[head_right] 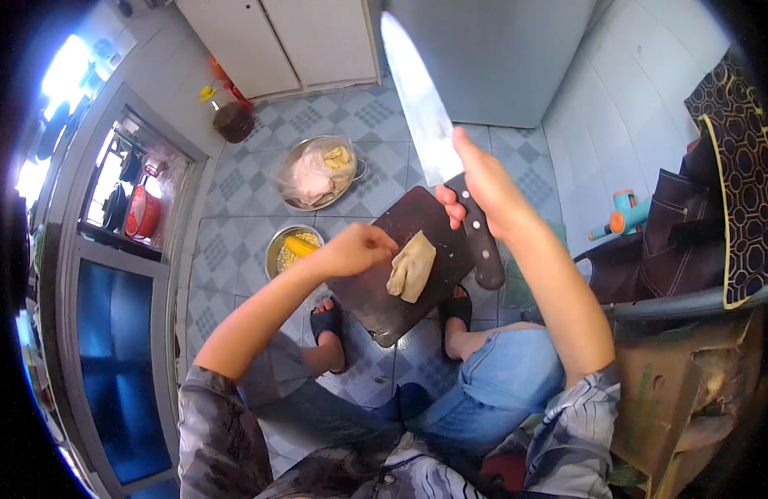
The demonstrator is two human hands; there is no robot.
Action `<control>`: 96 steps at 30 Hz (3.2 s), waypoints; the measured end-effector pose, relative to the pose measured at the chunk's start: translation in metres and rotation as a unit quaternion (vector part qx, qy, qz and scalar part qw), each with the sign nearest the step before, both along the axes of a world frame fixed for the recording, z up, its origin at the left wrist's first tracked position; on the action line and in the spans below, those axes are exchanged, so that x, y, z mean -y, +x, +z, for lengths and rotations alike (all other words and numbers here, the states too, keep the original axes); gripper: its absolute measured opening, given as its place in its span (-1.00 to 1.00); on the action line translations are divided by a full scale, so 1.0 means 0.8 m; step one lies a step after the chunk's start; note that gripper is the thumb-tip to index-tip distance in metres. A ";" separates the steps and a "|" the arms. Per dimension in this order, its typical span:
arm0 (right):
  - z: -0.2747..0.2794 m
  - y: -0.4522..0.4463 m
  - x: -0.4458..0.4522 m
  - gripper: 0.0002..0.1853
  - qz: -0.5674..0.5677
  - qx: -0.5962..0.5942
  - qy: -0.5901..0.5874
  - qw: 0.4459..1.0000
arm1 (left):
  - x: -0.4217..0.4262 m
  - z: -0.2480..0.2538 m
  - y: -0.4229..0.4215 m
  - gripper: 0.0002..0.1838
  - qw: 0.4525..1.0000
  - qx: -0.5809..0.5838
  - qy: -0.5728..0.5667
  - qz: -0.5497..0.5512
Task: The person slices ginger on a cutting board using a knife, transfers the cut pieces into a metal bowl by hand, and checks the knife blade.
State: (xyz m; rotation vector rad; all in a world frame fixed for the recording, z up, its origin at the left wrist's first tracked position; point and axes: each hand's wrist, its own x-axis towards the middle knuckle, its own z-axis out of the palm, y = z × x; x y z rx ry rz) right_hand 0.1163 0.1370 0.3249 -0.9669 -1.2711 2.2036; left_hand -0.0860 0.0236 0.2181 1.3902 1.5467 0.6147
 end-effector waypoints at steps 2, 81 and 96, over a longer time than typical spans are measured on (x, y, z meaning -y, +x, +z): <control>-0.018 -0.005 -0.018 -0.42 -0.007 0.129 0.124 0.984 | -0.018 -0.046 0.011 -0.75 0.992 -0.093 -0.027 -0.080; -0.334 0.089 0.083 -0.70 0.131 0.561 0.369 0.729 | -0.046 -0.261 0.132 -0.38 0.912 -0.230 0.244 0.238; -0.345 0.077 0.078 -0.63 0.114 0.571 0.377 0.720 | -0.045 -0.262 0.135 -0.45 0.909 -0.248 0.241 0.232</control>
